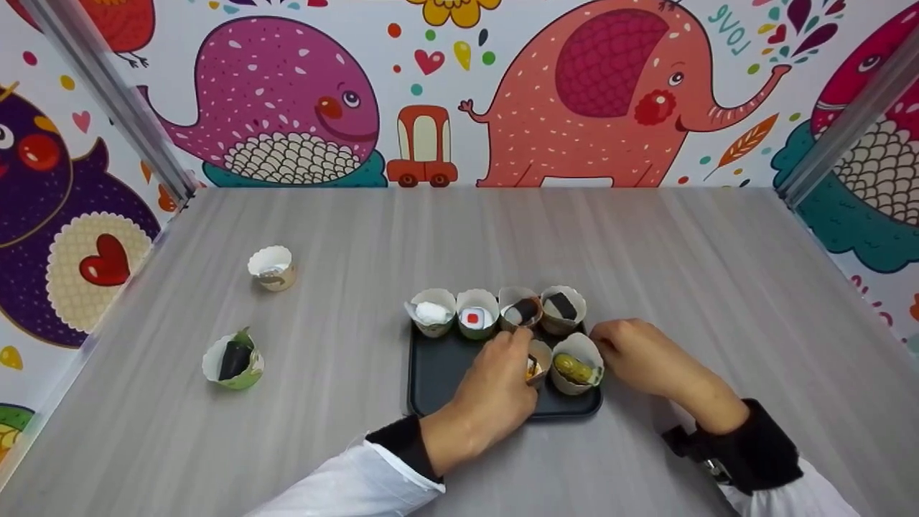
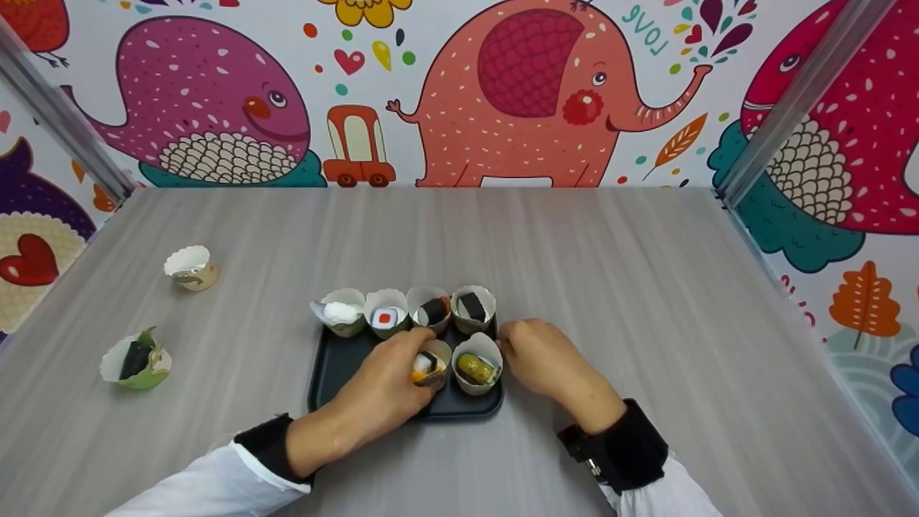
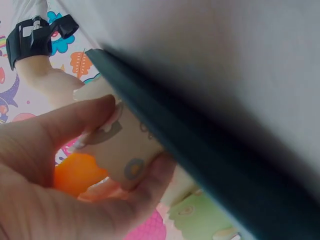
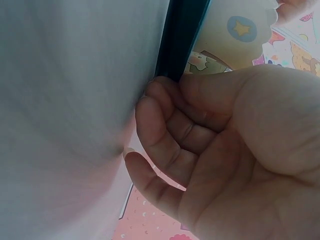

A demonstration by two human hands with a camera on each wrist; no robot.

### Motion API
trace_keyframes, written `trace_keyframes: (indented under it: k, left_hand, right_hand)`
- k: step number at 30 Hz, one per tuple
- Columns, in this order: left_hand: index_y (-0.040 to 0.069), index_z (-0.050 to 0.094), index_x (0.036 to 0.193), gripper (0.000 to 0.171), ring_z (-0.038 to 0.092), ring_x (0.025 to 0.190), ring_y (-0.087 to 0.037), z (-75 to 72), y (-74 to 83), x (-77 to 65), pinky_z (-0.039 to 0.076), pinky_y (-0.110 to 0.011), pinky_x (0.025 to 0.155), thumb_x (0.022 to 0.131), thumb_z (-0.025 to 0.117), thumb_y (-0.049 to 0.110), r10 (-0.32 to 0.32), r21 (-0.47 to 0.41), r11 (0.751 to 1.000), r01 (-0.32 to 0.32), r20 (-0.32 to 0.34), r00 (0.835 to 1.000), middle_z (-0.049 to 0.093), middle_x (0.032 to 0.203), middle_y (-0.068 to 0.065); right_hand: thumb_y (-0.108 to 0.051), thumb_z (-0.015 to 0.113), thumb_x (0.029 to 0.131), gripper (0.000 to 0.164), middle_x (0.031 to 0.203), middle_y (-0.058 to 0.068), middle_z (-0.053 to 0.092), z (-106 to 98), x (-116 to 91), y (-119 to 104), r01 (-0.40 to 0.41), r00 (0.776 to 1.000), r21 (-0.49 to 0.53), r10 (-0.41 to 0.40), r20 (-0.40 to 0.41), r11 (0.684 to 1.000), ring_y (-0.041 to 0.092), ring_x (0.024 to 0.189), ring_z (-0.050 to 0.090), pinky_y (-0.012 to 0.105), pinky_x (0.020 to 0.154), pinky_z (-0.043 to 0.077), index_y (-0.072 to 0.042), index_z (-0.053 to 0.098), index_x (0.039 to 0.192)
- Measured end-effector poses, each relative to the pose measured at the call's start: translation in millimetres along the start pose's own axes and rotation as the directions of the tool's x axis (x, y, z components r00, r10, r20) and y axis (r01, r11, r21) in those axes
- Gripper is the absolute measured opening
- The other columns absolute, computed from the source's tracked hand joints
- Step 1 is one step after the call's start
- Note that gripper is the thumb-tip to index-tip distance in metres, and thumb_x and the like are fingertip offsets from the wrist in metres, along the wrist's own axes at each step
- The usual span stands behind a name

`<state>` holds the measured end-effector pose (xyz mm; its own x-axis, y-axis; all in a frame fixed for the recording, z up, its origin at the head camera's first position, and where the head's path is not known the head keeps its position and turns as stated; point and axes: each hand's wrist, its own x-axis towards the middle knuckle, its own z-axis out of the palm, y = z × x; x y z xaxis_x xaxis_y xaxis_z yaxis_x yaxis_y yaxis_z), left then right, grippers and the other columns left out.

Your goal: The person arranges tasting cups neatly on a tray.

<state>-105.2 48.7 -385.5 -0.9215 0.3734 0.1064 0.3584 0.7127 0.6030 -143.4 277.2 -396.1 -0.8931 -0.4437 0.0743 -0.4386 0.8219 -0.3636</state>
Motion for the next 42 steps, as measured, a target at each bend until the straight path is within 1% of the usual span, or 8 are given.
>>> trace_keyframes:
  k: [5,10,19,24,29,33,39,42]
  left_hand:
    - [0.002,0.049,0.125,0.064,0.057,0.1,-0.027,1.6,0.2,0.4,0.048,-0.037,0.084,0.065,0.071,-0.001,0.011,0.043,0.999,-0.011,0.008,1.0,0.057,0.104,-0.011]
    - [0.002,0.048,0.125,0.066,0.055,0.098,-0.027,1.9,1.1,0.9,0.048,-0.037,0.079,0.062,0.07,0.001,0.025,0.09,0.996,-0.025,0.003,1.0,0.055,0.102,-0.01]
    - [0.005,0.05,0.117,0.052,0.052,0.095,-0.025,3.2,0.1,-0.1,0.047,-0.037,0.077,0.069,0.07,0.012,0.017,0.074,0.997,-0.017,0.006,1.0,0.053,0.098,-0.006]
    - [0.003,0.047,0.127,0.066,0.052,0.101,-0.025,-0.5,0.7,-1.7,0.047,-0.038,0.083,0.068,0.073,0.015,0.008,0.075,0.997,-0.01,0.023,1.0,0.054,0.107,-0.009]
    - [0.004,0.042,0.136,0.082,0.049,0.109,-0.024,-13.0,1.4,-7.6,0.046,-0.038,0.087,0.065,0.082,0.016,-0.006,0.068,0.998,0.003,0.05,0.999,0.052,0.119,-0.011]
    - [0.007,0.043,0.138,0.084,0.048,0.112,-0.023,-27.6,1.6,-15.9,0.045,-0.038,0.091,0.064,0.083,0.014,0.003,0.08,0.997,-0.006,0.039,0.999,0.051,0.124,-0.01]
    - [0.01,0.047,0.135,0.079,0.048,0.111,-0.023,-49.9,-1.8,-32.8,0.041,-0.041,0.096,0.064,0.081,0.007,0.069,0.138,0.988,-0.062,-0.044,0.997,0.052,0.125,-0.008]
    - [0.01,0.05,0.132,0.074,0.049,0.111,-0.023,-58.1,-8.5,-41.3,0.041,-0.042,0.095,0.064,0.081,0.007,0.117,0.163,0.982,-0.097,-0.118,0.986,0.053,0.123,-0.006]
  right_hand:
    - [0.001,0.057,0.085,0.023,0.065,-0.008,0.052,-1,0,-1,0.002,1.0,0.004,-0.002,0.001,1.0,0.009,0.061,0.047,0.029,0.059,0.041,-0.017,0.059,0.07]
    - [0.001,0.056,0.085,0.027,0.062,-0.008,0.047,-2,2,0,-0.01,1.0,-0.004,0.01,0.011,1.0,0.009,0.058,0.044,0.027,0.057,0.039,-0.019,0.055,0.067]
    - [0.001,0.055,0.085,0.027,0.062,-0.008,0.047,-1,3,0,-0.005,1.0,-0.001,0.005,0.01,1.0,0.009,0.057,0.043,0.027,0.056,0.038,-0.019,0.054,0.067]
    - [0.001,0.055,0.085,0.026,0.062,-0.008,0.048,0,2,0,-0.011,1.0,0.0,0.011,0.007,1.0,0.009,0.058,0.044,0.027,0.056,0.038,-0.019,0.055,0.067]
    - [0.001,0.056,0.085,0.026,0.063,-0.008,0.048,0,2,0,-0.005,1.0,-0.001,0.005,0.008,1.0,0.009,0.058,0.044,0.027,0.057,0.038,-0.019,0.056,0.068]
    - [0.001,0.056,0.085,0.026,0.063,-0.008,0.048,0,2,0,-0.003,1.0,0.0,0.003,0.015,1.0,0.009,0.058,0.044,0.027,0.057,0.038,-0.019,0.055,0.068]
    - [0.001,0.056,0.085,0.025,0.064,-0.008,0.049,-1,1,0,-0.005,1.0,0.009,0.005,0.014,1.0,0.009,0.059,0.045,0.028,0.058,0.039,-0.018,0.057,0.069]
    - [0.0,0.057,0.084,0.024,0.064,-0.008,0.05,-1,0,1,-0.014,1.0,0.011,0.014,0.015,1.0,0.009,0.06,0.045,0.029,0.058,0.039,-0.019,0.058,0.07]
